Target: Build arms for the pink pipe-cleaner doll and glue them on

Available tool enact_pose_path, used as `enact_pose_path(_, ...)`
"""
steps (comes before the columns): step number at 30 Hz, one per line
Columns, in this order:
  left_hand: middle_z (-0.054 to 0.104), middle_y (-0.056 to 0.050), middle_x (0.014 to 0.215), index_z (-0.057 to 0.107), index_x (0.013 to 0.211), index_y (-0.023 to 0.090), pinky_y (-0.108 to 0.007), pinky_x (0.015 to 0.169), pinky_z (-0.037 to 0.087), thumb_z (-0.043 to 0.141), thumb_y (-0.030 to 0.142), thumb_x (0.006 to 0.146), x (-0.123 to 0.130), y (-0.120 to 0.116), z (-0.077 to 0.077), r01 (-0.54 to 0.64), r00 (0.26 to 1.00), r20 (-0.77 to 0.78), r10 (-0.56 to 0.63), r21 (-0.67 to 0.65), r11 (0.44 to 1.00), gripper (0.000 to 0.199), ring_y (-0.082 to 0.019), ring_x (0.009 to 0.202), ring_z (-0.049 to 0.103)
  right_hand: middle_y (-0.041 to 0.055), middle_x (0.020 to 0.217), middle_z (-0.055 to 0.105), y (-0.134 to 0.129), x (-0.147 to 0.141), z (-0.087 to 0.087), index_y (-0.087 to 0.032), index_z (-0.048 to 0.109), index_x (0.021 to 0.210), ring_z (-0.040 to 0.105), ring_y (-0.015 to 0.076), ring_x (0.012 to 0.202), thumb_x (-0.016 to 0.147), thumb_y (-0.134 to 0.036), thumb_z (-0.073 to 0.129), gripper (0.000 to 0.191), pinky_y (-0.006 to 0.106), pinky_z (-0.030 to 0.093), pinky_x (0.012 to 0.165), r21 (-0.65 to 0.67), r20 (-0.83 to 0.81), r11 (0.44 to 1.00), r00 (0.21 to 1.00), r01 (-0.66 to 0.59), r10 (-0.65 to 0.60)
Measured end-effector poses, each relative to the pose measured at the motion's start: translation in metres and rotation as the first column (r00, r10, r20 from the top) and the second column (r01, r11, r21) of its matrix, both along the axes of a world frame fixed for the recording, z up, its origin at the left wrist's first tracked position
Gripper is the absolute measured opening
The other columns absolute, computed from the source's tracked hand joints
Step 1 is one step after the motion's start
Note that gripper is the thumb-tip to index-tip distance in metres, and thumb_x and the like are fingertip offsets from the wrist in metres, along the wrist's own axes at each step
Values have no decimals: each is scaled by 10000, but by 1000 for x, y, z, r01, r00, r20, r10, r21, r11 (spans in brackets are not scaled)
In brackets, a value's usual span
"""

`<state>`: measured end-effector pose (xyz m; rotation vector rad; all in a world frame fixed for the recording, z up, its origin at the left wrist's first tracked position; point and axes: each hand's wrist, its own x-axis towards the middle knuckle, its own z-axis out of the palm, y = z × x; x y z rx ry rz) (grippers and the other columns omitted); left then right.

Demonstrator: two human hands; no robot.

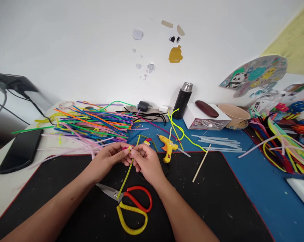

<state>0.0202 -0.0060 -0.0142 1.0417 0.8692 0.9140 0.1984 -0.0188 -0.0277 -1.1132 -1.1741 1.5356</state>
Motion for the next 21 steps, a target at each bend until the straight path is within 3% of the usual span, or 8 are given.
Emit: enact_pose_path(21, 774, -47, 799, 756, 955, 137, -248, 655, 569, 892, 463, 795, -1, 2, -6, -8, 1000, 30, 8, -9, 1000, 388, -153, 697, 707, -74, 541, 570, 0, 0, 1, -202, 615, 862, 466, 75, 394, 891, -561, 733, 379, 183, 289, 370, -5, 9, 1000, 1000, -21, 21)
